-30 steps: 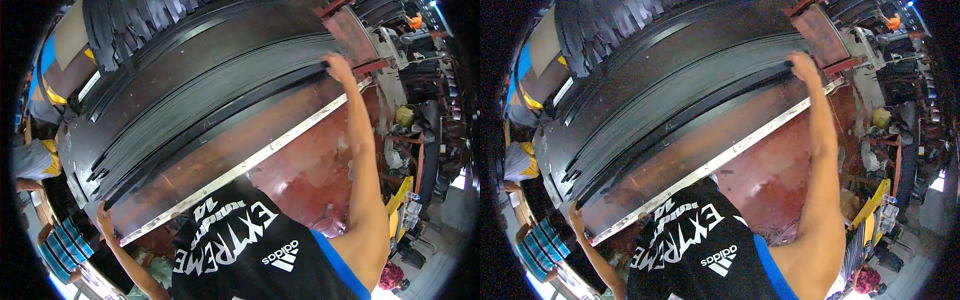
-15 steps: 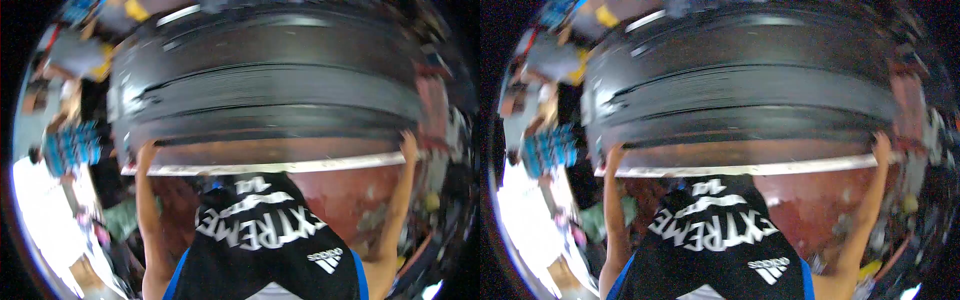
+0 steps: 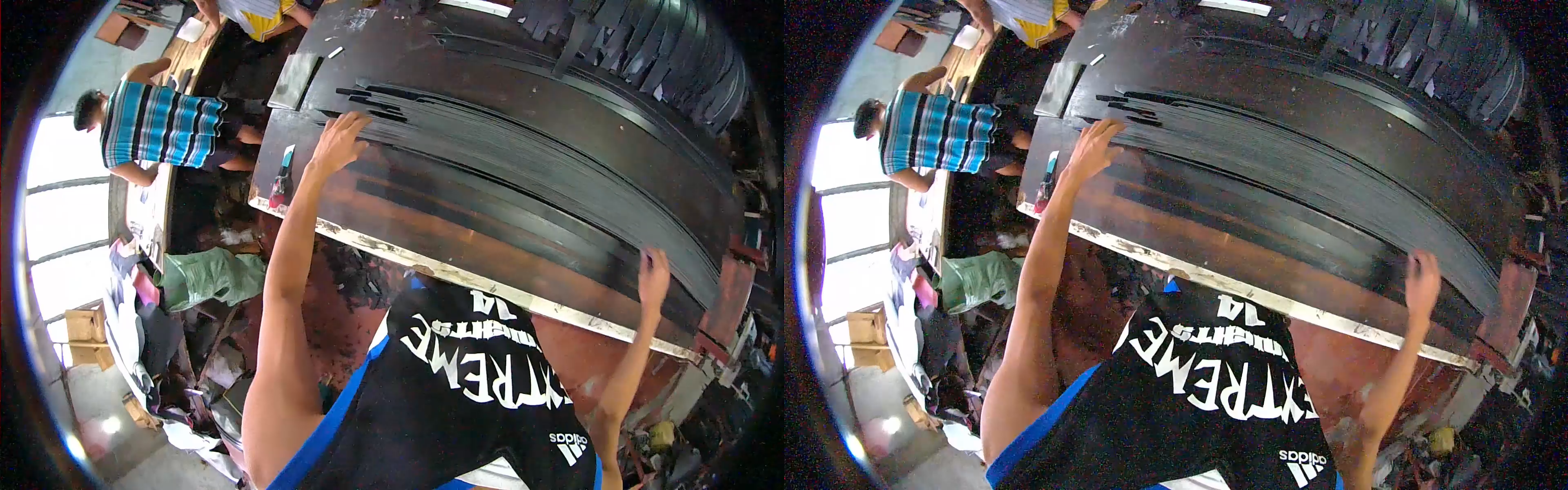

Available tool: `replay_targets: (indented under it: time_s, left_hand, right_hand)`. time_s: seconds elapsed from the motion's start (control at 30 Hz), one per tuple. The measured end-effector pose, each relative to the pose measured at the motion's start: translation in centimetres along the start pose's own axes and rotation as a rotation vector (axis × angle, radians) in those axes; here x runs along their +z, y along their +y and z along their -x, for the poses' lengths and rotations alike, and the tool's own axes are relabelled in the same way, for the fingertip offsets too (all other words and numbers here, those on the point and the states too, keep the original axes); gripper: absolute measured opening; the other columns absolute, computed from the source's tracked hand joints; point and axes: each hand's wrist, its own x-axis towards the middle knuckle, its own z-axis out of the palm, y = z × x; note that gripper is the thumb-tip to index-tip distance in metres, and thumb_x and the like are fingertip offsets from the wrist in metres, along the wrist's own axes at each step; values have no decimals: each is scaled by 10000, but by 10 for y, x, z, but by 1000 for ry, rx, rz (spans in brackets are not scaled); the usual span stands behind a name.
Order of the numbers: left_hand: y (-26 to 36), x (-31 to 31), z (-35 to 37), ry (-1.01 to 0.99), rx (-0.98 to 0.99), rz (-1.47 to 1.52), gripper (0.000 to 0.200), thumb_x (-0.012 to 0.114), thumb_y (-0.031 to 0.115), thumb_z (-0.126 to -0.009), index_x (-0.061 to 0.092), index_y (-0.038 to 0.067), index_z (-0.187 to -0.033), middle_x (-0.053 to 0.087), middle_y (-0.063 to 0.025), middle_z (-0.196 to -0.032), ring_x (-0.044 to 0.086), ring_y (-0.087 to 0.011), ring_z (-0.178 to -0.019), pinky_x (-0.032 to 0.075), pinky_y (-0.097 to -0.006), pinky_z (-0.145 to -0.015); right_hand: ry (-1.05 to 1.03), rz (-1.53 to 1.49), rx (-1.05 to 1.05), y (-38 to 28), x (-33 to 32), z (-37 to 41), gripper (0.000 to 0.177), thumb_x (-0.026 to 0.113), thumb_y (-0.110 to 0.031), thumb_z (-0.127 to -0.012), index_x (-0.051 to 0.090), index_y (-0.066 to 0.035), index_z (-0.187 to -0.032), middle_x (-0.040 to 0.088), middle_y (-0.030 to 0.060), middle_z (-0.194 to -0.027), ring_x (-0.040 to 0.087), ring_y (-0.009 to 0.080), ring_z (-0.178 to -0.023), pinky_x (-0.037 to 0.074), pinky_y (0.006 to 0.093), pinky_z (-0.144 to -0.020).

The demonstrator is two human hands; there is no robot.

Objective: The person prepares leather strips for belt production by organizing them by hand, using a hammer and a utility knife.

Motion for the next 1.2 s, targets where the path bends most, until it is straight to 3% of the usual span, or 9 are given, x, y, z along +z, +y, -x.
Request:
replay_targets:
  time_s: [0.23,0.4,0.53,0.63,0.93,1.2]
  left_hand:
    - [-25,13,-23,-152,239,-26,635,751,217,-764,495,104,-1335,487,-98,-1350,460,-297,-1252,367,-476,-1018]
    - [-32,19,-28,-137,310,-21,634,749,252,-770,496,100,-1330,494,-103,-1329,469,-293,-1232,370,-476,-1015]
    - [-35,29,-31,-101,351,7,624,751,298,-761,518,86,-1300,520,-111,-1286,482,-292,-1208,376,-469,-1006]
    - [-39,39,-33,-35,382,23,616,751,285,-758,522,76,-1290,545,-128,-1250,508,-300,-1182,385,-458,-998]
    - [-41,44,-46,-174,410,48,623,757,254,-751,518,67,-1295,577,-139,-1249,530,-332,-1185,421,-453,-1003]
    - [-36,15,-59,-315,395,61,612,754,262,-753,539,67,-1291,584,-116,-1239,546,-301,-1164,434,-433,-979]
  right_hand:
    - [109,-285,-322,-233,76,-57,171,696,-117,-829,683,-44,-982,655,101,-1009,619,309,-946,486,377,-841]
    - [71,-335,-409,-321,126,-84,280,741,-198,-796,677,-79,-1040,628,71,-1064,591,289,-995,464,405,-870]
    - [-38,-276,-332,-346,133,-85,414,762,-243,-776,645,-118,-1153,574,74,-1192,545,303,-1075,444,415,-921]
    - [-59,-148,-284,-349,142,-84,610,785,-275,-750,551,-169,-1304,475,95,-1336,482,343,-1161,409,447,-997]
    - [-17,-140,-228,-337,154,-89,633,790,-240,-743,537,-167,-1318,449,99,-1384,425,381,-1259,359,479,-1069]
    - [-6,-237,-226,-329,158,-87,669,793,-252,-737,516,-150,-1337,409,99,-1443,387,395,-1307,291,505,-1128]
